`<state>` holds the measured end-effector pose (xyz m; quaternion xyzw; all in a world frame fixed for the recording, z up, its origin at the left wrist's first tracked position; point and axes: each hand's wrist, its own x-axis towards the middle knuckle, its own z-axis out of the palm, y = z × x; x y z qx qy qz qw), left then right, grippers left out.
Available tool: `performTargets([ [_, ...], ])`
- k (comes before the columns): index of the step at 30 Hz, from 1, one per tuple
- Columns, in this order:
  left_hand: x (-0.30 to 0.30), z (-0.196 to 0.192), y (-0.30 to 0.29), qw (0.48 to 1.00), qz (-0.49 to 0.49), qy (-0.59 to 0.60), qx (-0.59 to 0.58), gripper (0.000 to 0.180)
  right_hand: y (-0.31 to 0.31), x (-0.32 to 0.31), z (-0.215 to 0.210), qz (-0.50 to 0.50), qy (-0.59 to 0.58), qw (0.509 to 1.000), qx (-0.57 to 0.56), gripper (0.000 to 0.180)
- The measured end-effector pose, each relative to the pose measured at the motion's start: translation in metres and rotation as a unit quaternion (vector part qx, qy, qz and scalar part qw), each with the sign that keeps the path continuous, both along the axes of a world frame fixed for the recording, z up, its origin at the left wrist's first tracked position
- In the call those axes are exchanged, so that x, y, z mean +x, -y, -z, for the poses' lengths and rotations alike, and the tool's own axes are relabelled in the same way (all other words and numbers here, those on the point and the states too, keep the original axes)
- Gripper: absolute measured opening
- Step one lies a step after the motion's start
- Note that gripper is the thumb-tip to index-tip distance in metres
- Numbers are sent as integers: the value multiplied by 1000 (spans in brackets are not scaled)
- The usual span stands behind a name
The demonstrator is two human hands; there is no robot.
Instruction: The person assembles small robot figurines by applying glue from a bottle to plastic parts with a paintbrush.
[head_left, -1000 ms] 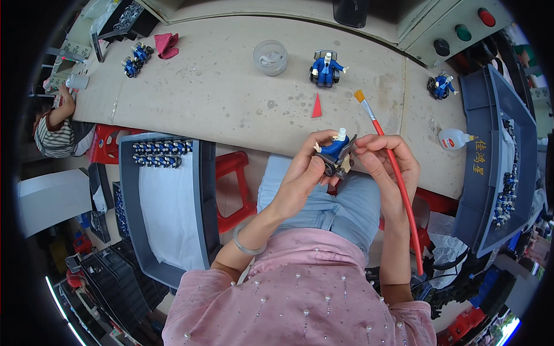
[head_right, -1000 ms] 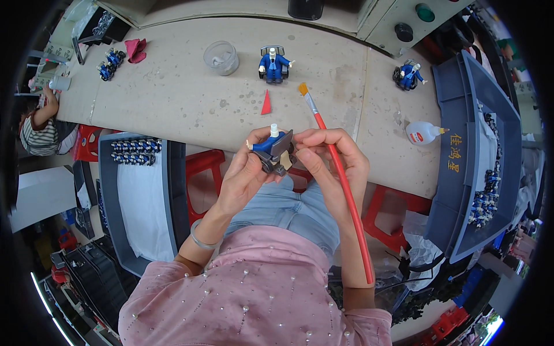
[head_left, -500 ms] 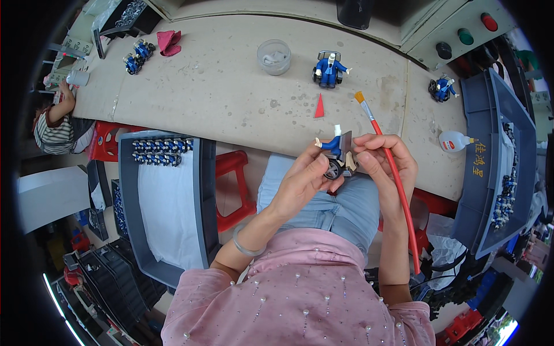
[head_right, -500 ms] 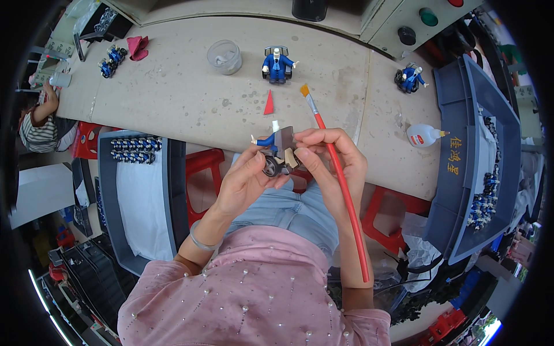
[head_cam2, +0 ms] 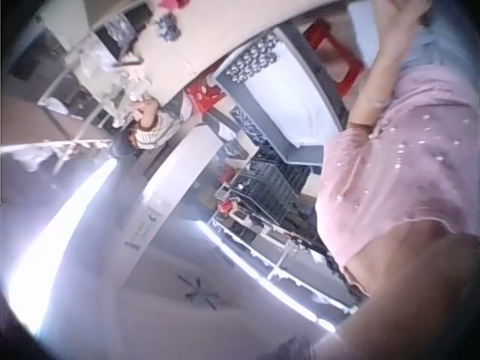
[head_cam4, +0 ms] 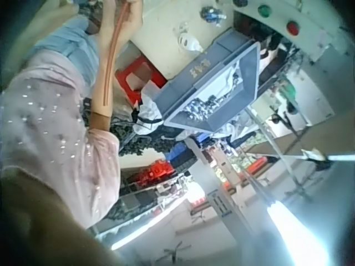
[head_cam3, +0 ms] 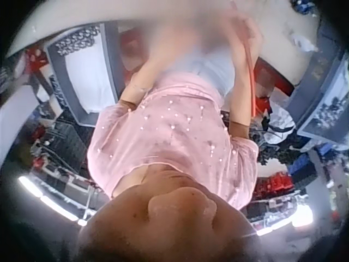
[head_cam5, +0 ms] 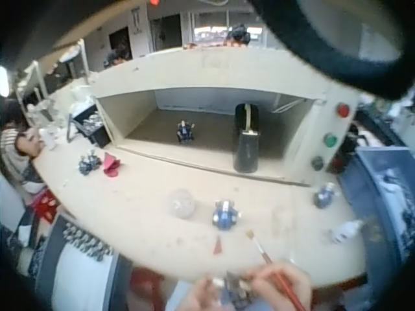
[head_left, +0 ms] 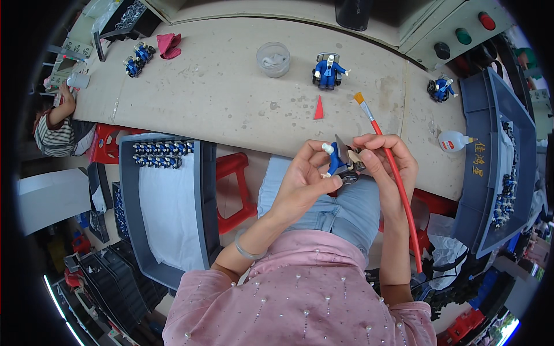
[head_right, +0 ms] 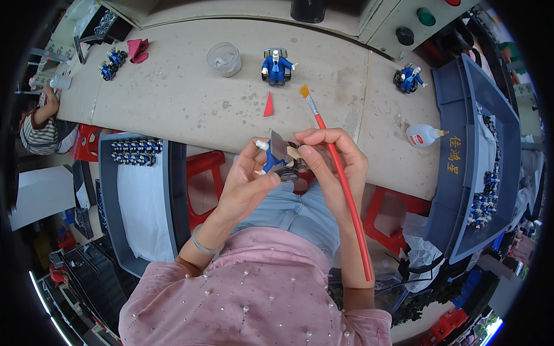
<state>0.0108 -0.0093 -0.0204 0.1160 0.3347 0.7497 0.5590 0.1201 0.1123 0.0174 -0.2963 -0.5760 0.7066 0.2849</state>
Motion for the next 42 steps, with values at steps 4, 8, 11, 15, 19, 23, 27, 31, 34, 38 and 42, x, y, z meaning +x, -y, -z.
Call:
performTargets([
  [4, 1, 3, 1, 998, -25, -48, 16, 55, -1, 0, 4, -10, -32, 999, 8, 10],
  [8, 0, 3, -1, 997, -36, -57, 35, 55, -1, -1, 4, -17, -32, 999, 19, 10],
  [11, -1, 4, -2, 997, -38, -63, 39, 54, -2, -2, 4, -17, -27, 999, 28, 10],
  [15, -1, 3, -4, 989, -79, -114, 48, 54, -2, -3, 5, -23, -23, 999, 24, 11],
  [19, -2, 3, -2, 964, -150, -215, 38, 54, -1, -3, 6, -28, -16, 999, 31, 12],
  [23, -10, 8, 5, 907, -236, -350, -2, 56, -4, 3, 4, -21, -2, 999, 41, 15],
  [27, -14, 5, 9, 846, -289, -444, -66, 57, -6, 1, 3, -6, -5, 997, 71, 13],
  [31, -16, 5, 11, 818, -315, -470, -109, 48, -3, -4, 4, -13, -1, 997, 80, 13],
  [34, -18, 7, 13, 794, -319, -501, -134, 48, -3, -7, 4, -17, -2, 996, 82, 13],
  [38, -24, 4, 14, 785, -278, -528, -167, 49, -6, -7, 7, -6, 14, 996, 93, 12],
  [42, -33, 1, 25, 773, -300, -529, -181, 48, -1, -11, 5, -19, 4, 996, 91, 11],
])
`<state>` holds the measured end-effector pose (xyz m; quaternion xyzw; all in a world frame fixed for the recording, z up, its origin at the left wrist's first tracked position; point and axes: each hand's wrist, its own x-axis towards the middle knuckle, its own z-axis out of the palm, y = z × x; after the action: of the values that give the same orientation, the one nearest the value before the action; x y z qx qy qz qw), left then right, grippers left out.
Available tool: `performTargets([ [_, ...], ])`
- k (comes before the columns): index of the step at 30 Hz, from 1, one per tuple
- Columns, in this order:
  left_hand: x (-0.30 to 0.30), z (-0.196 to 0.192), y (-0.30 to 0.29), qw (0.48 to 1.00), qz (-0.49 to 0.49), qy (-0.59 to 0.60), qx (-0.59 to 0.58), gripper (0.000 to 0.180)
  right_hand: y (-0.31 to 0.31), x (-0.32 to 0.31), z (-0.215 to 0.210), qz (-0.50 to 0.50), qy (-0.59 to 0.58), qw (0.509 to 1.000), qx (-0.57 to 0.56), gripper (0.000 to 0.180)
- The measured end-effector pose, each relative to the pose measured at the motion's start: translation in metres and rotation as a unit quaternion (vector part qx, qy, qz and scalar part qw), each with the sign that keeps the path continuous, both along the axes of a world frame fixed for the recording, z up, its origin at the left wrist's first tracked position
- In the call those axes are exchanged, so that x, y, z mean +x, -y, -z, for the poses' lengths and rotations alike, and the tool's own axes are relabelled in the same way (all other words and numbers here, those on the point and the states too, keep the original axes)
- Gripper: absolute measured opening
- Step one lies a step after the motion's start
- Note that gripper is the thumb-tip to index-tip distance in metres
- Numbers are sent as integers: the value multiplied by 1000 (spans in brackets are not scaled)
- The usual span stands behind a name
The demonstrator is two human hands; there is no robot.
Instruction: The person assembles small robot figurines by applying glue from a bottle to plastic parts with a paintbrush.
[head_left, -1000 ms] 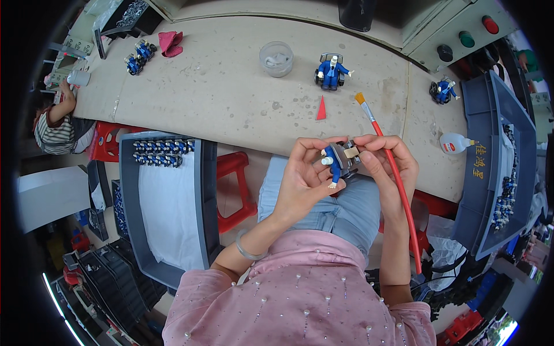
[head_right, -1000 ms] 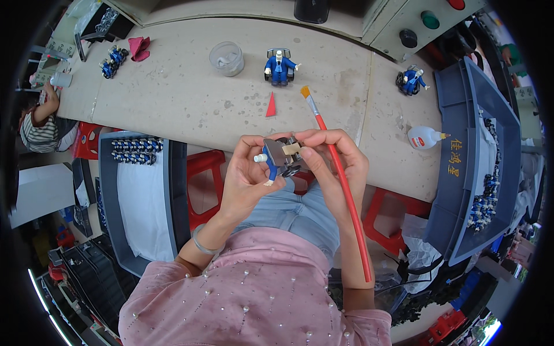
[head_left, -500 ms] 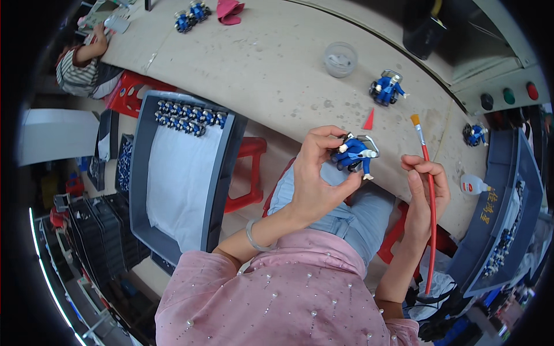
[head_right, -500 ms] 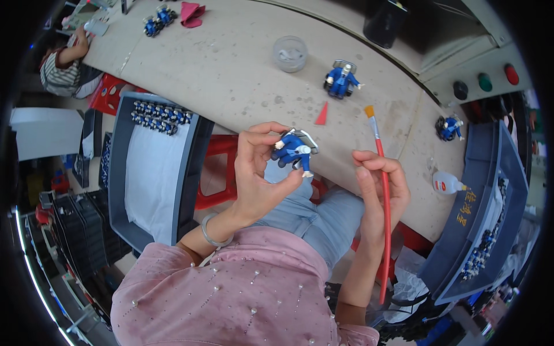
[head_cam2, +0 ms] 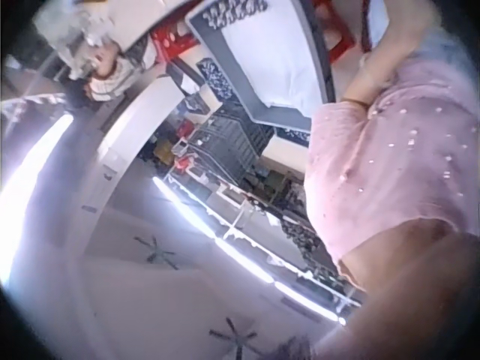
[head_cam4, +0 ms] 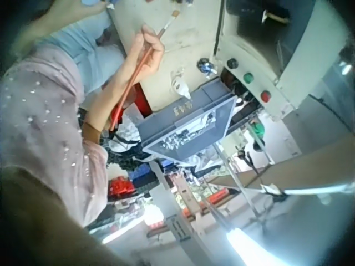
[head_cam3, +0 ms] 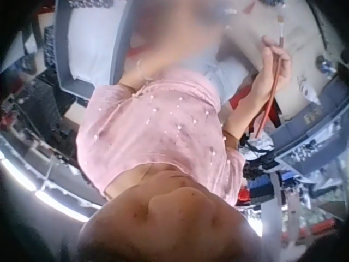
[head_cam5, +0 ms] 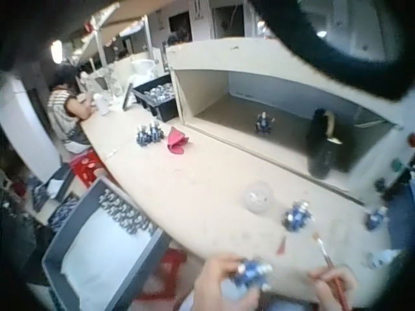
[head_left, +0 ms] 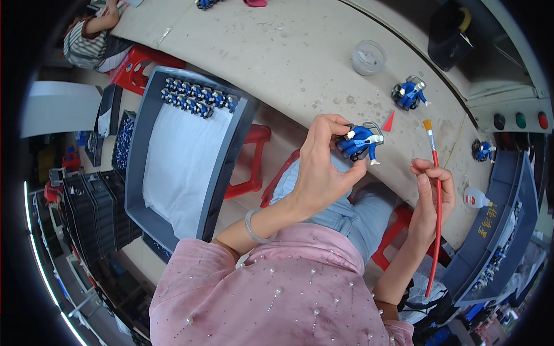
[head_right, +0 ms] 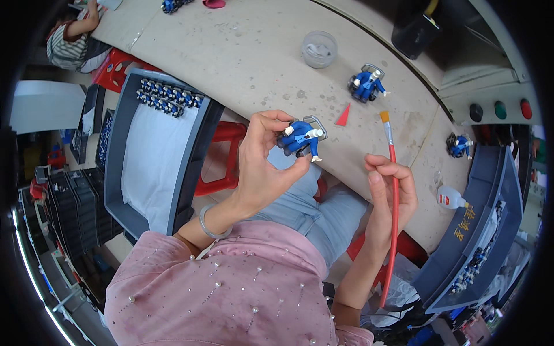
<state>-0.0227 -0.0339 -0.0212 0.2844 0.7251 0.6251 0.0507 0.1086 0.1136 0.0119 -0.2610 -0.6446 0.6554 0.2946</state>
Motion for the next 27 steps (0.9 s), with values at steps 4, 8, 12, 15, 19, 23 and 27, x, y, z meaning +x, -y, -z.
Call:
performTargets([
  [4, -16, -3, 18, 997, -36, 29, 61, 47, 0, 1, 2, -1, -8, 1000, 27, 11],
  [8, -48, 3, 57, 982, -92, 41, 159, 47, -5, 18, 1, 27, -10, 996, 88, 9],
  [12, -86, 32, 135, 959, -248, 106, 81, 41, -10, 32, -8, -28, -30, 996, 81, 12],
  [15, -117, 84, 198, 933, -355, 39, -51, 40, -13, 37, -15, -30, -32, 995, 91, 12],
  [19, -138, 146, 237, 906, -376, 38, -189, 41, -21, 34, -17, -30, -36, 992, 114, 14],
  [23, -154, 180, 242, 915, -360, 49, -178, 42, -31, 40, -23, -10, -4, 988, 156, 14],
  [27, -161, 198, 235, 907, -382, 20, -175, 45, -62, 73, -34, 41, -28, 978, 203, 24],
])
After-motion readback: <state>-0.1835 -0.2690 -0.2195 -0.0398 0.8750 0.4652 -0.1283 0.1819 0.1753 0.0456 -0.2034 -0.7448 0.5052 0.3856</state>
